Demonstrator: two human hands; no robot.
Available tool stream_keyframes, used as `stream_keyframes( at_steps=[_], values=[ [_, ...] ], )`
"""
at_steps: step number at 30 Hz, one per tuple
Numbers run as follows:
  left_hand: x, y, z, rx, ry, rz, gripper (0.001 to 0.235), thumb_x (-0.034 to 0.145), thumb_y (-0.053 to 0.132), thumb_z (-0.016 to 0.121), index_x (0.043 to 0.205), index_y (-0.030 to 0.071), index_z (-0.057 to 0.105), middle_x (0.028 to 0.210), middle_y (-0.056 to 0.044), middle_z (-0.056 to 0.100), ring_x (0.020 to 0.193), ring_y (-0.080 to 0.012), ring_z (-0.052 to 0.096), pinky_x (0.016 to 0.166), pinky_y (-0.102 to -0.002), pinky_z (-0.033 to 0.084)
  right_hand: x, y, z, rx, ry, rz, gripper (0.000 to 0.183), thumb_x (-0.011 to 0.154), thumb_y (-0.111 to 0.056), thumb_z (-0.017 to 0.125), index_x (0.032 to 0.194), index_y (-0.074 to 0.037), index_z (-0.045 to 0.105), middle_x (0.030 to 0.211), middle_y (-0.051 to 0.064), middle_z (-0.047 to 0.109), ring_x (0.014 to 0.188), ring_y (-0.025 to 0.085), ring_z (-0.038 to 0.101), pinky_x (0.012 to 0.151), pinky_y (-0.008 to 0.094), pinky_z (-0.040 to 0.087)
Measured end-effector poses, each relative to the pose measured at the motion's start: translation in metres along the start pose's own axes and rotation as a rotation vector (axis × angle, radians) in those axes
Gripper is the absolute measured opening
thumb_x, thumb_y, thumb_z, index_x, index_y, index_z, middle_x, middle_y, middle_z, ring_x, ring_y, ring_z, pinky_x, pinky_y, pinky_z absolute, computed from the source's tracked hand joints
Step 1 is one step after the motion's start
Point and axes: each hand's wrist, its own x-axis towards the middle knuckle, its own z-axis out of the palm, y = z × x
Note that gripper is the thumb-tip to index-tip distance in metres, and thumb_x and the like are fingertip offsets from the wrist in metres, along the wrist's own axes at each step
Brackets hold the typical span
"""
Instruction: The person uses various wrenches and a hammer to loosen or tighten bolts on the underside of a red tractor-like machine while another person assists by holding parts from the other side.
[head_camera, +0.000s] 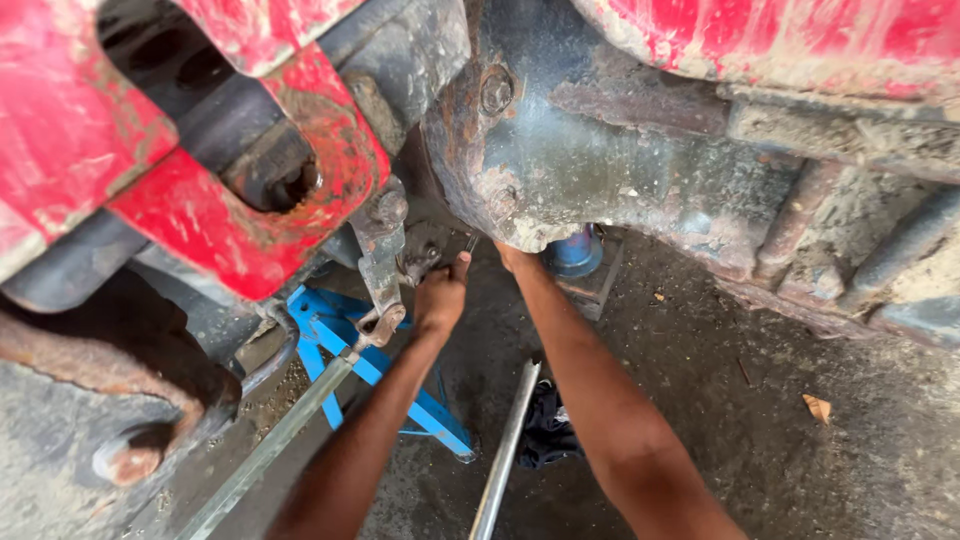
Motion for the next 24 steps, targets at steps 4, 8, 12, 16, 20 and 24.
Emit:
stream_keyframes(
  at_steps=[4, 8, 12, 16, 20, 24],
  values=[
    [0.009, -0.005, 0.003, 0.084, 0.070, 0.136, 0.076, 0.101, 0.069, 0.034, 0.089, 0.008, 0.078, 0.095, -0.025, 0.071, 0.096, -0.0503, 0.065, 0.087, -0.058, 0.049, 0.004, 0.003, -0.005, -0.151, -0.077, -0.142, 0.059, 0.101, -0.019, 0.065, 0.153, -0.004, 0.042, 0.152, 0.011, 0.048, 0.135, 0.023, 0.046, 0.114, 0.036, 0.039],
    [0.006, 0.010, -0.017, -0.226, -0.290, -0.338, 0.075, 0.105, 0.069, 0.046, 0.104, -0.004, 0.062, 0.108, -0.037, 0.056, 0.101, -0.0624, 0.056, 0.087, -0.071, 0.044, 0.005, 0.000, -0.006, -0.050, -0.108, -0.072, 0.053, 0.101, -0.014, 0.065, 0.149, -0.003, 0.045, 0.146, 0.014, 0.050, 0.131, 0.027, 0.049, 0.109, 0.040, 0.044],
    [-0.006, 0.013, -0.009, 0.057, 0.075, 0.119, 0.072, 0.101, 0.064, 0.036, 0.095, 0.006, 0.078, 0.096, -0.027, 0.072, 0.095, -0.0510, 0.065, 0.085, -0.059, 0.050, 0.008, 0.019, -0.014, -0.493, -0.040, -0.214, 0.058, 0.094, -0.002, 0.069, 0.146, -0.002, 0.044, 0.144, 0.016, 0.050, 0.127, 0.029, 0.050, 0.102, 0.040, 0.047],
    [-0.016, 0.019, -0.009, 0.074, 0.165, 0.103, 0.069, 0.102, 0.064, 0.041, 0.098, 0.004, 0.076, 0.096, -0.030, 0.069, 0.093, -0.0522, 0.065, 0.082, -0.059, 0.051, 0.013, 0.013, -0.017, -0.062, -0.175, 0.110, 0.048, 0.098, -0.008, 0.057, 0.144, -0.008, 0.044, 0.137, 0.010, 0.053, 0.115, 0.027, 0.062, 0.077, 0.039, 0.065],
    [-0.021, 0.034, -0.029, -0.141, -0.187, -0.239, 0.077, 0.100, 0.067, 0.044, 0.095, -0.005, 0.070, 0.092, -0.032, 0.069, 0.086, -0.0542, 0.072, 0.076, -0.062, 0.056, -0.033, -0.028, -0.044, -0.551, -0.274, 0.055, 0.029, 0.100, -0.010, 0.058, 0.128, -0.002, 0.062, 0.115, 0.015, 0.071, 0.103, 0.032, 0.075, 0.078, 0.040, 0.066],
    [-0.021, 0.010, -0.014, -0.016, 0.063, 0.120, 0.074, 0.098, 0.068, 0.041, 0.091, 0.003, 0.075, 0.093, -0.028, 0.071, 0.097, -0.0496, 0.066, 0.082, -0.055, 0.053, -0.152, -0.075, -0.144, -1.473, -0.531, 0.104, 0.048, 0.097, -0.027, 0.055, 0.145, -0.019, 0.053, 0.108, 0.022, 0.070, 0.100, 0.043, 0.068, 0.084, 0.055, 0.054]
  ],
)
